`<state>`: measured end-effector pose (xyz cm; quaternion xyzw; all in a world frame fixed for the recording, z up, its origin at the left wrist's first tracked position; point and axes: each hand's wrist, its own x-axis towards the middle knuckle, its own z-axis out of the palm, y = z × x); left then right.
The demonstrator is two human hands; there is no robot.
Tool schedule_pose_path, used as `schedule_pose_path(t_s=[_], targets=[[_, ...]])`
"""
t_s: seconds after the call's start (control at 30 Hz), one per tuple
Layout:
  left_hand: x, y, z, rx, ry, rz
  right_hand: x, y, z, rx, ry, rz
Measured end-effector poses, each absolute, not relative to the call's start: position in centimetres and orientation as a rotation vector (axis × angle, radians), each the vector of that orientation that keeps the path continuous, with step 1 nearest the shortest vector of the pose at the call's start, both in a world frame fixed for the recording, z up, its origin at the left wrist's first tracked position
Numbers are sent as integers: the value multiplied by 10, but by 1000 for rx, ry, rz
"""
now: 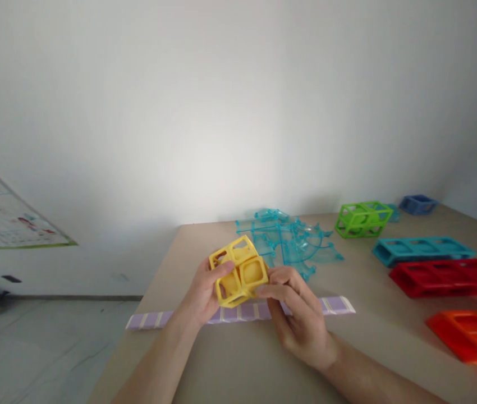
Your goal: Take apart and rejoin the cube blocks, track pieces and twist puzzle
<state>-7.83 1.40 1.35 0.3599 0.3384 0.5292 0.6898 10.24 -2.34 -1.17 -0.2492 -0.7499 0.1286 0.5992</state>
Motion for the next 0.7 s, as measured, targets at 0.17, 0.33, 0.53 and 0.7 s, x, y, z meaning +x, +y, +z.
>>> schedule_pose_path(t_s=[0.17, 0.33, 0.53, 0.7], targets=[[-74, 13, 9, 941, 827, 1484, 101, -21, -10, -808, -1646, 322], [-72, 12, -2, 1105, 838, 1507, 98, -16, -21, -909, -1557, 656], [-75, 12, -7, 1178, 859, 1388, 97, -11, -28, -943, -1513, 886], [-77, 11, -4, 1183, 861, 1325, 100, -11, -27, -973, -1632, 809]])
